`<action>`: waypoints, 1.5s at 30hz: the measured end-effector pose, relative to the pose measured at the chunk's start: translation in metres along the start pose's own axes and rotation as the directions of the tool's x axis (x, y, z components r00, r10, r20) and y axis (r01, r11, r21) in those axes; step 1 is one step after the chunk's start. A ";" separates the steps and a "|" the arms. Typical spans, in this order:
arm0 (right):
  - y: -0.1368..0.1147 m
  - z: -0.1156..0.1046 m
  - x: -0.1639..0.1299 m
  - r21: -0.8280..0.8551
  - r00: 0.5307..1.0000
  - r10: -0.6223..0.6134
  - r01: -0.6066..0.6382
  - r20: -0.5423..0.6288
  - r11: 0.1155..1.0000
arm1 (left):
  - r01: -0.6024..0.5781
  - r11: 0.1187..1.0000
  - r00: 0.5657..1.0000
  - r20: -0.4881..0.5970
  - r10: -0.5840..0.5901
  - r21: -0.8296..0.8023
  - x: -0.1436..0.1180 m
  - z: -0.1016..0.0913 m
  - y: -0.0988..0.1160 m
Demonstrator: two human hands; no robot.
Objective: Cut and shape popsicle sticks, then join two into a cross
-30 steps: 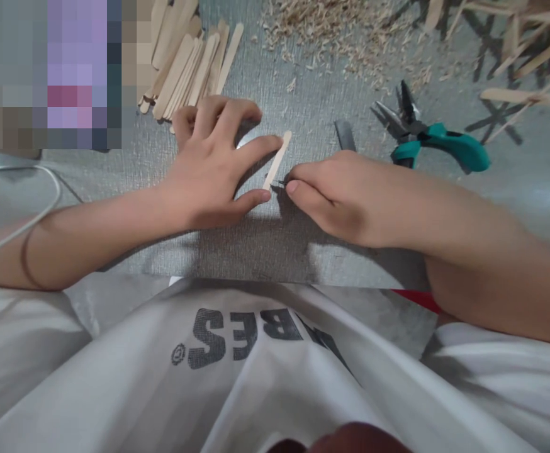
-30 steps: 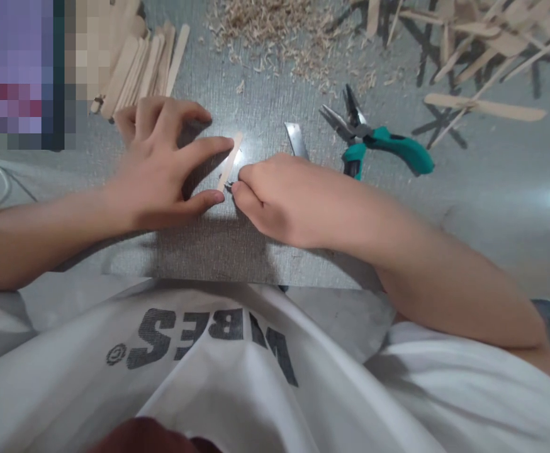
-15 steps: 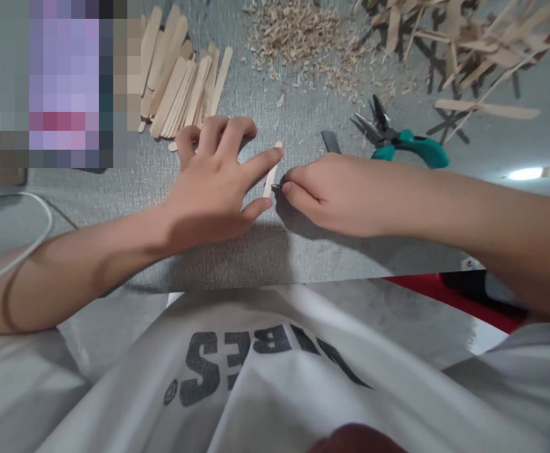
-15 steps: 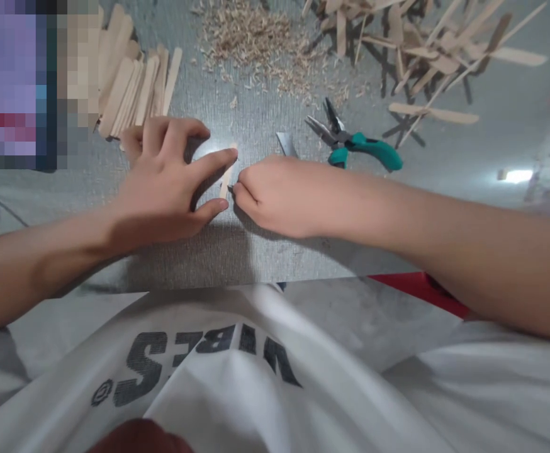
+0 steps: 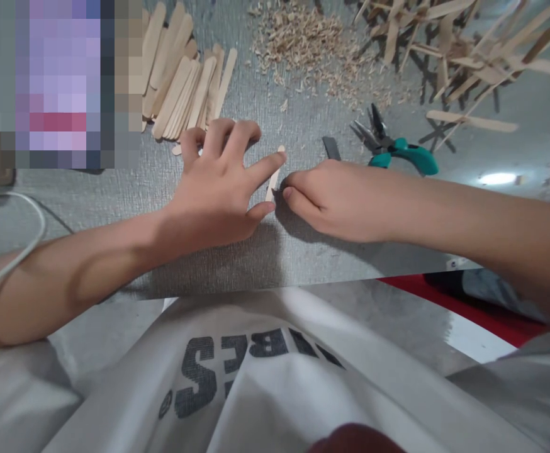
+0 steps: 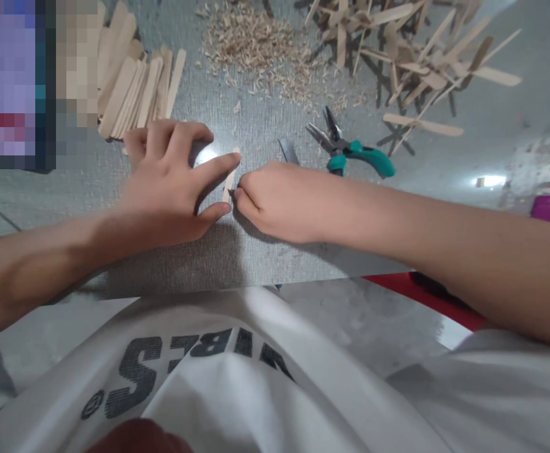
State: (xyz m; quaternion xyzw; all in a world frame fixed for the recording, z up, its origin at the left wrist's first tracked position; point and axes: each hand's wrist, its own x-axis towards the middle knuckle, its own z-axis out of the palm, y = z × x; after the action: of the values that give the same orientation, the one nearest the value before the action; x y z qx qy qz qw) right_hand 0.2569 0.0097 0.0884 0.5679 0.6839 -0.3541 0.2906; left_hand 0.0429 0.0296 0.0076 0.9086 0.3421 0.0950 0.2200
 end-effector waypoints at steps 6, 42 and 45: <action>0.000 0.000 0.001 -0.027 1.000 -0.020 0.021 0.004 0.999 | 0.013 1.000 1.000 0.024 -0.014 0.026 0.001 0.000 0.002; -0.014 -0.017 0.007 -0.249 0.980 -0.122 0.160 0.160 0.955 | 0.020 0.998 1.000 -0.003 -0.020 -0.061 0.003 0.005 0.007; -0.012 -0.018 0.009 -0.185 0.984 -0.111 0.136 0.138 0.973 | 0.020 1.000 0.999 0.036 -0.020 -0.011 0.002 -0.002 0.010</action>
State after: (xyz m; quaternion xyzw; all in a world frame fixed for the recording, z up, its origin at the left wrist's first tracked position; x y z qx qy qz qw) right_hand 0.2438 0.0286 0.0936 0.4697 0.7292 -0.3386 0.3647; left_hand 0.0497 0.0248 0.0138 0.9055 0.3465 0.0784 0.2320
